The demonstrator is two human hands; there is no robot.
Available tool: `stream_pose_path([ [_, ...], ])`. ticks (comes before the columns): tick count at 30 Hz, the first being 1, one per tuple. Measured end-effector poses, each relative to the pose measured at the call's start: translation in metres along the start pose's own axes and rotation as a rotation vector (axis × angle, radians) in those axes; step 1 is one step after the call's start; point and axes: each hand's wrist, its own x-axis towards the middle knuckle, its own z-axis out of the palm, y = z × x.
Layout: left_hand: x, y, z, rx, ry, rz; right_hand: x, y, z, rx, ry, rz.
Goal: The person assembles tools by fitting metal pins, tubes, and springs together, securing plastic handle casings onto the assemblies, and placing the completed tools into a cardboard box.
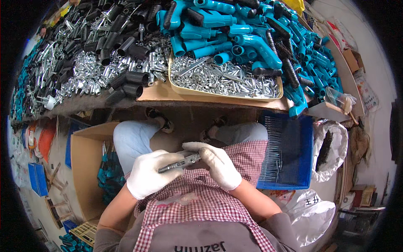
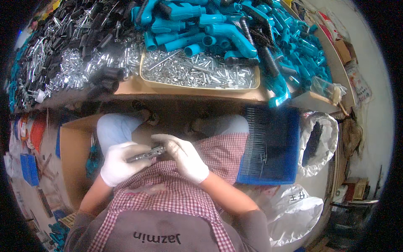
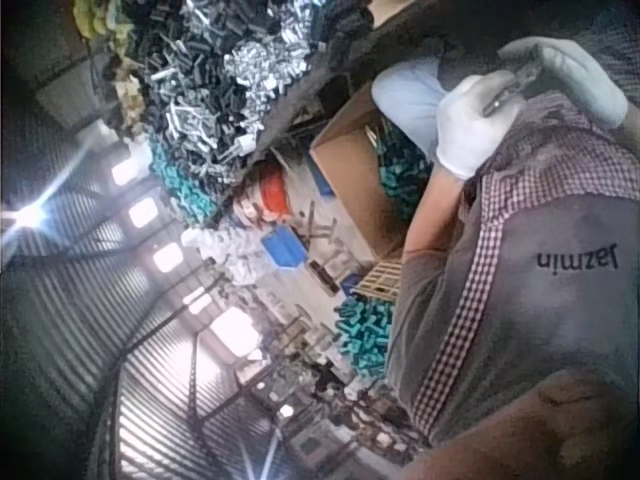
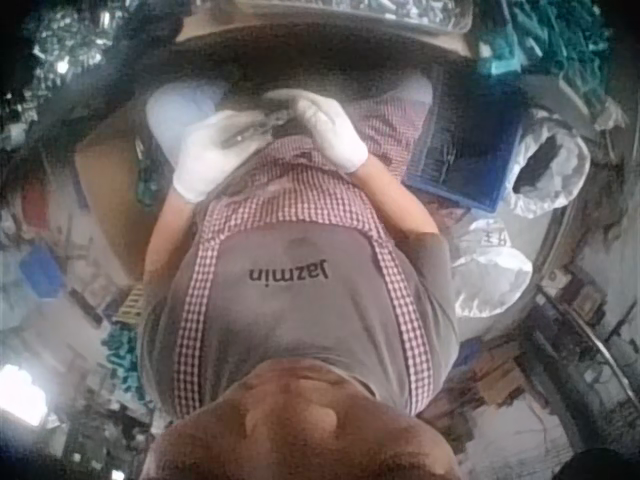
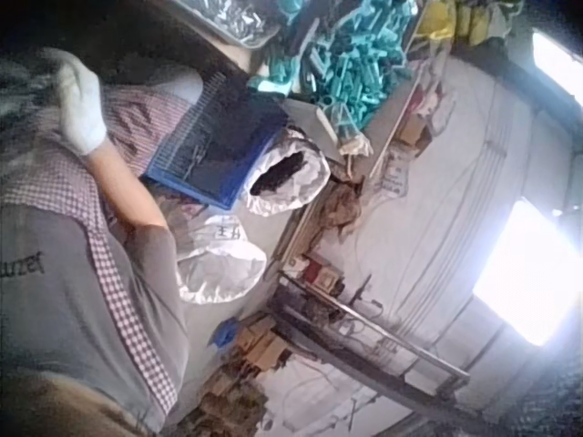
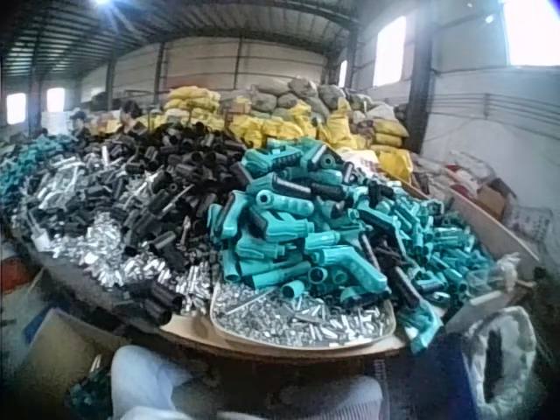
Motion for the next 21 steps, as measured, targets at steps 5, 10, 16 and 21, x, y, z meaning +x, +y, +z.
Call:
stream_pose_path([
  [5, 0.007, -0.002, 0.007, 0.0, 0.015, 0.033, -0.003, 0.008, 0.003, 0.062, -0.01, -0.047],
  [10, 0.011, 0.009, 0.007, 0.029, 0.092, 0.0, -0.007, -0.024, -0.037, -0.213, 0.245, -0.216],
  [16, -0.001, -0.008, 0.006, 0.002, 0.198, -0.096, -0.042, -0.075, -0.16, -1.306, 1.113, -0.696],
  [21, 0.006, 0.001, 0.011, -0.041, 0.151, -0.107, -0.073, -0.095, -0.221, -1.696, 1.209, -0.657],
])
